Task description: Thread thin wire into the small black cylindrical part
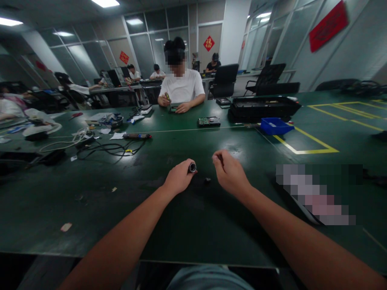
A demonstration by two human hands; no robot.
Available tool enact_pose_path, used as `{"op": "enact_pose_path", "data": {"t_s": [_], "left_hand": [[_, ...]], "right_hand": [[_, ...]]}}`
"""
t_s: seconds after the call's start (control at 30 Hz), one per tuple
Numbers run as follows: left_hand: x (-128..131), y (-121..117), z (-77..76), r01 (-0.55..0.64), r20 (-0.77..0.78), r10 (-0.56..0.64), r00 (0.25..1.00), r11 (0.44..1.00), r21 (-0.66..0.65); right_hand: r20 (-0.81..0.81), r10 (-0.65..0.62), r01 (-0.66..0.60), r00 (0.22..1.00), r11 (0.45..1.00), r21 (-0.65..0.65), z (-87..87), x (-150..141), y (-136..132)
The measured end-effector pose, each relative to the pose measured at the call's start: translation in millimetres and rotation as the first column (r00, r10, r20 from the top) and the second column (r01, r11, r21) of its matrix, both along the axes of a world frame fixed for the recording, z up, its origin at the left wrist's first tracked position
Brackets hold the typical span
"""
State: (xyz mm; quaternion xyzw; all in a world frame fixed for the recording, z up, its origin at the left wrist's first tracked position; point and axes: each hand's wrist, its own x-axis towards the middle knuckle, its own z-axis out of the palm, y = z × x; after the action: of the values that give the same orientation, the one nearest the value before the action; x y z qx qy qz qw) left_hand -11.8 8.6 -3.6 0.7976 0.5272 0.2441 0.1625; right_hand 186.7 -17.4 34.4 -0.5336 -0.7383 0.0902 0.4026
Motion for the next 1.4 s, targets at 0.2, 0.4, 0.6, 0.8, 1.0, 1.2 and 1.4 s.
{"op": "enact_pose_path", "data": {"t_s": [0.2, 0.4, 0.6, 0.8, 1.0, 1.2, 1.4], "left_hand": [[1, -2, -0.1, -0.007, -0.02, 0.007, 1.0, 1.0, -0.011], [2, -3, 0.7, -0.004, -0.017, 0.004, 1.0, 1.0, -0.026], [2, -4, -0.1, 0.001, -0.012, -0.001, 1.0, 1.0, -0.022], [2, -4, -0.7, 0.018, 0.007, -0.018, 1.0, 1.0, -0.011], [3, -4, -1.3, 0.024, 0.02, -0.024, 1.0, 1.0, -0.015], [5, -7, 0.6, 0.083, 0.084, -0.079, 0.993, 0.996, -0.038], [11, -13, 1.7, 0.163, 0.184, -0.15, 0.972, 0.985, -0.057]], "right_hand": [[0.402, 0.007, 0.163, 0.916, 0.908, -0.385, -7.2, 3, 7], [0.433, 0.18, 0.077, 0.883, 0.855, -0.513, -11.0, 5, 9], [0.39, 0.286, -0.032, 0.875, 0.839, -0.542, -8.6, 3, 5], [0.367, 0.375, -0.122, 0.851, 0.822, -0.556, -6.8, 2, 0], [0.272, 0.417, -0.241, 0.867, 0.83, -0.503, -7.6, -1, -4], [0.235, 0.343, -0.282, 0.909, 0.924, -0.26, -4.2, -8, -3], [0.217, 0.273, -0.247, 0.937, 0.959, -0.142, -4.4, -6, -3]]}}
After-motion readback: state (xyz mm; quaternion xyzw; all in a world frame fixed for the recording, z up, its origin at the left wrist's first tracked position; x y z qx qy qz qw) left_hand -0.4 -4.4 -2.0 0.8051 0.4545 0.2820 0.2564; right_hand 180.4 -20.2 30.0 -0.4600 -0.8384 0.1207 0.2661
